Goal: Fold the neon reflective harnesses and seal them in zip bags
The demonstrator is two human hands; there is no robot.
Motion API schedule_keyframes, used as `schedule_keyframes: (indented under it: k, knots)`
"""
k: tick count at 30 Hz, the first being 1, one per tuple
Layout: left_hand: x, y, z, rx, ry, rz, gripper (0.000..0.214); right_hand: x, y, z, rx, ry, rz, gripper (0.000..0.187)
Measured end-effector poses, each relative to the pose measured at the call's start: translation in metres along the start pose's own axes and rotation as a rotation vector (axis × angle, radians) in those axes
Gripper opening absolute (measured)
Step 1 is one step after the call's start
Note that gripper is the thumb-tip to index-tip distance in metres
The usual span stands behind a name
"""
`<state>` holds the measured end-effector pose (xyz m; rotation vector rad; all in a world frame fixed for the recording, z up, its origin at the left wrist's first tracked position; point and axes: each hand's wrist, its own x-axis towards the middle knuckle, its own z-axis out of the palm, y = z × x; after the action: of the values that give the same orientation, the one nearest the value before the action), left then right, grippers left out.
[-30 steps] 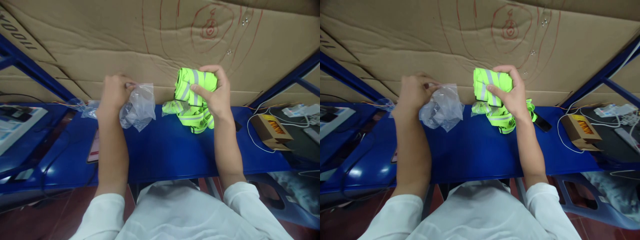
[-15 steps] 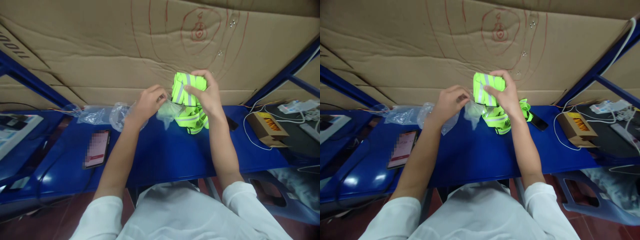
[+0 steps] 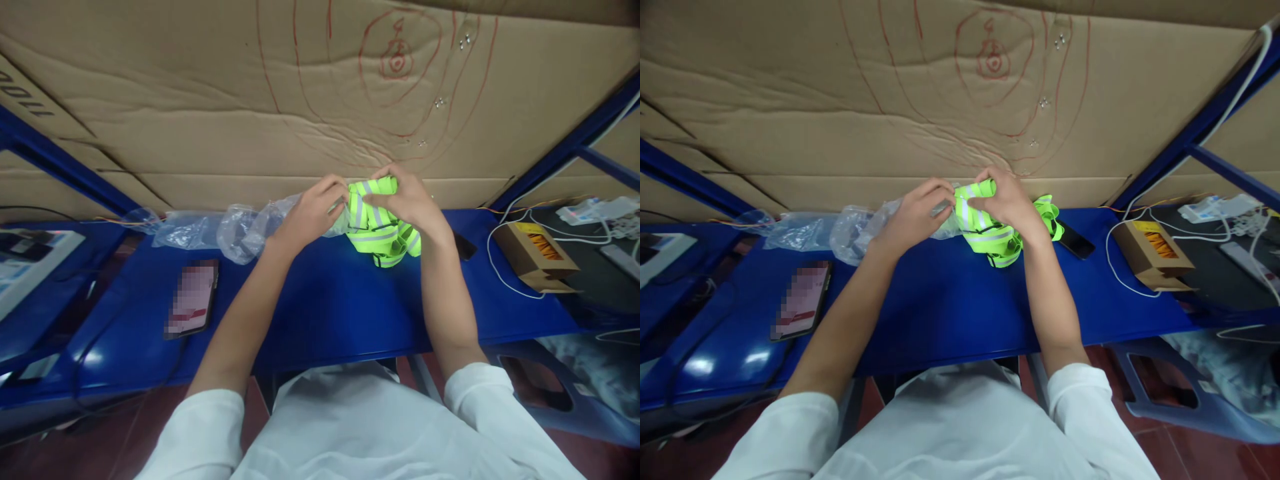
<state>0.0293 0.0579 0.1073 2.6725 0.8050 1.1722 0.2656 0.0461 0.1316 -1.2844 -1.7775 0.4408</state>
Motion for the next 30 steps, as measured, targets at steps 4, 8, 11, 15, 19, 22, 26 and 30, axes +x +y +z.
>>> schedule_keyframes:
  k: [4, 8, 11, 15, 19, 22, 26, 30]
  knots:
    - [0.000, 0.002, 0.008, -0.021, -0.004, 0.017, 0.017, -0.001, 0.002, -0.004, -0.023, -0.038, -0.034, 0.035]
    - [0.000, 0.001, 0.012, -0.012, 0.045, 0.013, 0.010, -0.001, 0.002, -0.013, 0.031, -0.097, 0.023, 0.033]
    - [-0.001, -0.002, 0.013, -0.037, 0.052, -0.023, 0.009, 0.000, 0.006, -0.020, 0.069, -0.152, 0.029, 0.033]
    - [-0.004, -0.002, 0.014, -0.055, -0.155, -0.083, 0.022, 0.001, 0.012, -0.017, 0.014, -0.200, 0.004, 0.035]
    - [-0.005, -0.004, 0.015, -0.036, -0.151, -0.112, 0.031, 0.001, 0.008, -0.008, -0.062, -0.103, -0.045, 0.033]
    - [-0.004, -0.011, 0.011, -0.188, -0.092, -0.149, 0.052, 0.000, -0.001, -0.009, -0.060, -0.108, -0.108, 0.033]
    - [-0.005, -0.022, -0.003, -0.460, -0.180, -0.251, 0.076, -0.002, -0.014, -0.012, -0.003, -0.218, -0.174, 0.036]
    - [-0.007, -0.029, -0.014, -0.667, -0.305, -0.245, 0.084, -0.002, -0.020, -0.007, 0.034, -0.220, -0.205, 0.036]
